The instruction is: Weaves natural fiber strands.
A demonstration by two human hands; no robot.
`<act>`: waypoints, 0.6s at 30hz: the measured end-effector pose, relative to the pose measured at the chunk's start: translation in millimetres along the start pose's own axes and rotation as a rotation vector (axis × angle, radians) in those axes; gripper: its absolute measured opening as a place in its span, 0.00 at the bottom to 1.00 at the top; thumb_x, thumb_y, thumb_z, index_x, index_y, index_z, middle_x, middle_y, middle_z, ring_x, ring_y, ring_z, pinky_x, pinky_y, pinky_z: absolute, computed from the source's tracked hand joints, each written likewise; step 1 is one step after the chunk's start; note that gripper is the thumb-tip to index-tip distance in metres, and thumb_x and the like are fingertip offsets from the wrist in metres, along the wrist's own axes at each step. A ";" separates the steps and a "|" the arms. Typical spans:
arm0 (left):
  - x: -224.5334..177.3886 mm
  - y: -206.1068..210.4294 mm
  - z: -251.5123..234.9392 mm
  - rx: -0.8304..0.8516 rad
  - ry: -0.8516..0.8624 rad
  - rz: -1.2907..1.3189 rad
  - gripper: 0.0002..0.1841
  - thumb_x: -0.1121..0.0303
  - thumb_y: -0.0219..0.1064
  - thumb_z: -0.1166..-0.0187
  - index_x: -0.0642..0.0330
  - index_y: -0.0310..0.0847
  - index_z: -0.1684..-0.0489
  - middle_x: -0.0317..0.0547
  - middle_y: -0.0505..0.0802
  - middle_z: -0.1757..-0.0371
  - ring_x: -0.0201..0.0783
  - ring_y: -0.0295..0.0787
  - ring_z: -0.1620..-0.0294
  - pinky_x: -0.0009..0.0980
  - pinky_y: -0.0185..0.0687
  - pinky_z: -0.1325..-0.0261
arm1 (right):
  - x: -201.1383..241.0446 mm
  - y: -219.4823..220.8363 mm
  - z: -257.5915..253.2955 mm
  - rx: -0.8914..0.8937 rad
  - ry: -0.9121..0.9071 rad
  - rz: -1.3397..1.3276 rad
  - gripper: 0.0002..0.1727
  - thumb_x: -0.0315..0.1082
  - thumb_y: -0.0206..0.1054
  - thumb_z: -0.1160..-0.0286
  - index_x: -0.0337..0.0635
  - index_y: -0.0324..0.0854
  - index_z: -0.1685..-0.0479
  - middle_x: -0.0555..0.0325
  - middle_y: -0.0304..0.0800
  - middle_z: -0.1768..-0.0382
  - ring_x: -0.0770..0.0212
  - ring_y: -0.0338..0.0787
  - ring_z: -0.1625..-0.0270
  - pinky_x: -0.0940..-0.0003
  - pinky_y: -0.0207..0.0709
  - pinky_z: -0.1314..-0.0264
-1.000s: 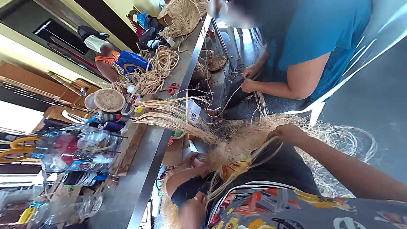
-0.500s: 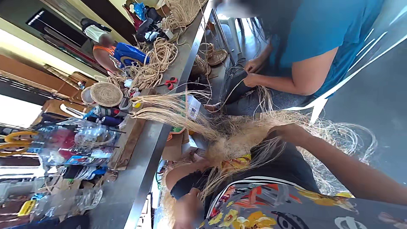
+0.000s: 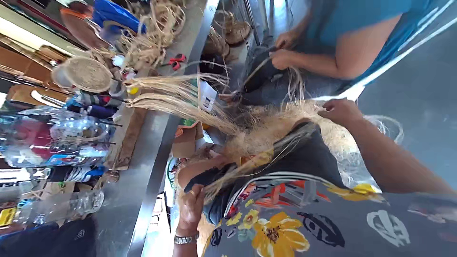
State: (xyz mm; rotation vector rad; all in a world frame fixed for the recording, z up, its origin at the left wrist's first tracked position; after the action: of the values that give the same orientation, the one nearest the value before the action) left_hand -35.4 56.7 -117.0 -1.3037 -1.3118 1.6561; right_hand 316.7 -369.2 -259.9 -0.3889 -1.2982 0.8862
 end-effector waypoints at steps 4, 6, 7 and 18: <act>13.3 8.2 -1.7 -0.017 0.031 -0.092 0.23 0.63 0.51 0.14 0.78 0.85 0.57 0.68 0.90 0.71 0.66 0.91 0.67 0.65 0.81 0.59 | 15.9 -6.8 8.1 0.049 0.170 -0.395 0.20 0.46 0.73 0.22 0.38 0.85 0.45 0.48 0.83 0.65 0.55 0.78 0.67 0.52 0.75 0.62; 14.8 18.6 1.6 -0.007 0.059 -0.120 0.24 0.62 0.50 0.14 0.77 0.86 0.59 0.67 0.90 0.74 0.66 0.91 0.69 0.65 0.81 0.63 | 31.4 -4.8 12.2 0.045 0.190 -0.928 0.05 0.40 0.63 0.16 0.50 0.80 0.55 0.74 0.63 0.87 0.78 0.61 0.88 0.81 0.61 0.85; 15.7 23.8 3.3 0.017 0.053 -0.112 0.23 0.62 0.50 0.14 0.77 0.86 0.58 0.67 0.90 0.73 0.67 0.91 0.68 0.66 0.81 0.62 | 39.9 -3.7 14.1 0.052 0.201 -1.160 0.05 0.39 0.60 0.14 0.53 0.79 0.54 0.78 0.63 0.88 0.81 0.62 0.89 0.85 0.62 0.85; 26.2 32.1 2.3 0.024 0.061 -0.022 0.22 0.62 0.51 0.14 0.75 0.87 0.58 0.65 0.90 0.73 0.63 0.92 0.68 0.62 0.83 0.61 | 34.9 26.7 9.2 0.138 -0.019 -1.118 0.42 0.56 0.48 0.10 0.49 0.29 0.06 0.52 0.89 0.36 0.60 0.92 0.41 0.63 0.86 0.37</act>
State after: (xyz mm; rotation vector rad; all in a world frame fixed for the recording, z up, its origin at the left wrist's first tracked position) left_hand -42.5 70.4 -155.5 -1.3108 -1.2623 1.6007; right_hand 299.3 -328.4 -253.1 0.4495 -1.2084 0.0192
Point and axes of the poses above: each hand's wrist, its own z-axis away from the middle knuckle, its own y-axis out of the palm, x = y × z, the point moved 1 cm from there along -z, towards the middle knuckle
